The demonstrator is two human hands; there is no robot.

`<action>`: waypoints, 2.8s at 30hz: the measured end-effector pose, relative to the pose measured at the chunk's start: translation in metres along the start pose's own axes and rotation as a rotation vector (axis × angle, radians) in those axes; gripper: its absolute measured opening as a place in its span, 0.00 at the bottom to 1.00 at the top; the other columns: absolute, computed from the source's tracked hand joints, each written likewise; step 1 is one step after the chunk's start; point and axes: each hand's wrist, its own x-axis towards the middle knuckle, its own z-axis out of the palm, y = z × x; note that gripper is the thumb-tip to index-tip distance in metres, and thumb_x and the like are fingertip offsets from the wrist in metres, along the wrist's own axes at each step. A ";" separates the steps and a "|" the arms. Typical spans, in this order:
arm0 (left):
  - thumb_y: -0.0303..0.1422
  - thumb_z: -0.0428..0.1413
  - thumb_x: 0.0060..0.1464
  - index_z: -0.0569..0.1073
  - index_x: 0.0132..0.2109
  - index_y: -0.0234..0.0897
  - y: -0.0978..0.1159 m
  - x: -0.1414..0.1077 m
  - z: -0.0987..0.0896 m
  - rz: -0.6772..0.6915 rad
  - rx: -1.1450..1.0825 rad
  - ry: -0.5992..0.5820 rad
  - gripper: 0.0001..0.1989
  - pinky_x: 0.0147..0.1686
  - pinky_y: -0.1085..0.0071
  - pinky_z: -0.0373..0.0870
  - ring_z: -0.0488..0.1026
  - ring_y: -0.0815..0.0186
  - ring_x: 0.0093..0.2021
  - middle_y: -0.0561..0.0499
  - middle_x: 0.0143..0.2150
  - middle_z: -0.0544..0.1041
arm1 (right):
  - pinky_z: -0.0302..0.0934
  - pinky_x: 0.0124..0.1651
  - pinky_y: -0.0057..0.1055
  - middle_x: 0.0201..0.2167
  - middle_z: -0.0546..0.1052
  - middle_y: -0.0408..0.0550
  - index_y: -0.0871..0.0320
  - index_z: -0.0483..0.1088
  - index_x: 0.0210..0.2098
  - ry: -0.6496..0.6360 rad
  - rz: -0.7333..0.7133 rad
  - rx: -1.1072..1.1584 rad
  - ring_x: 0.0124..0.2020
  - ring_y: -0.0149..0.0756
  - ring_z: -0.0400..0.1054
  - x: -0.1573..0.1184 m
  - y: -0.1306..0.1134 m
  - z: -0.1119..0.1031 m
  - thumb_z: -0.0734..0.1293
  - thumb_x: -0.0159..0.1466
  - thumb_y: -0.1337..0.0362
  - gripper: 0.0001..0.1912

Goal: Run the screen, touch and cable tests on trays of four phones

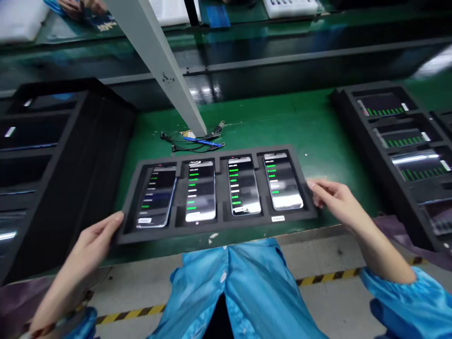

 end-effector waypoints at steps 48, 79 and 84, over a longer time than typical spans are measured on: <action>0.36 0.55 0.70 0.80 0.63 0.44 0.074 0.017 0.081 1.180 0.445 -0.262 0.19 0.75 0.44 0.53 0.78 0.48 0.63 0.41 0.54 0.82 | 0.55 0.77 0.64 0.64 0.81 0.49 0.45 0.77 0.66 0.018 -0.673 -0.400 0.74 0.52 0.67 -0.002 -0.003 0.051 0.55 0.83 0.52 0.23; 0.33 0.56 0.68 0.83 0.58 0.46 0.057 0.006 0.074 1.133 0.373 -0.131 0.17 0.73 0.42 0.58 0.80 0.50 0.59 0.43 0.54 0.84 | 0.62 0.71 0.57 0.62 0.83 0.50 0.49 0.75 0.67 -0.173 -0.906 -0.466 0.73 0.52 0.68 -0.034 -0.039 0.102 0.60 0.79 0.64 0.21; 0.33 0.54 0.70 0.84 0.57 0.45 0.050 0.004 0.065 1.064 0.386 -0.036 0.16 0.74 0.43 0.57 0.79 0.52 0.60 0.44 0.53 0.84 | 0.56 0.73 0.61 0.63 0.82 0.51 0.48 0.70 0.72 -0.137 -0.813 -0.530 0.76 0.54 0.63 -0.024 -0.049 0.121 0.59 0.79 0.66 0.25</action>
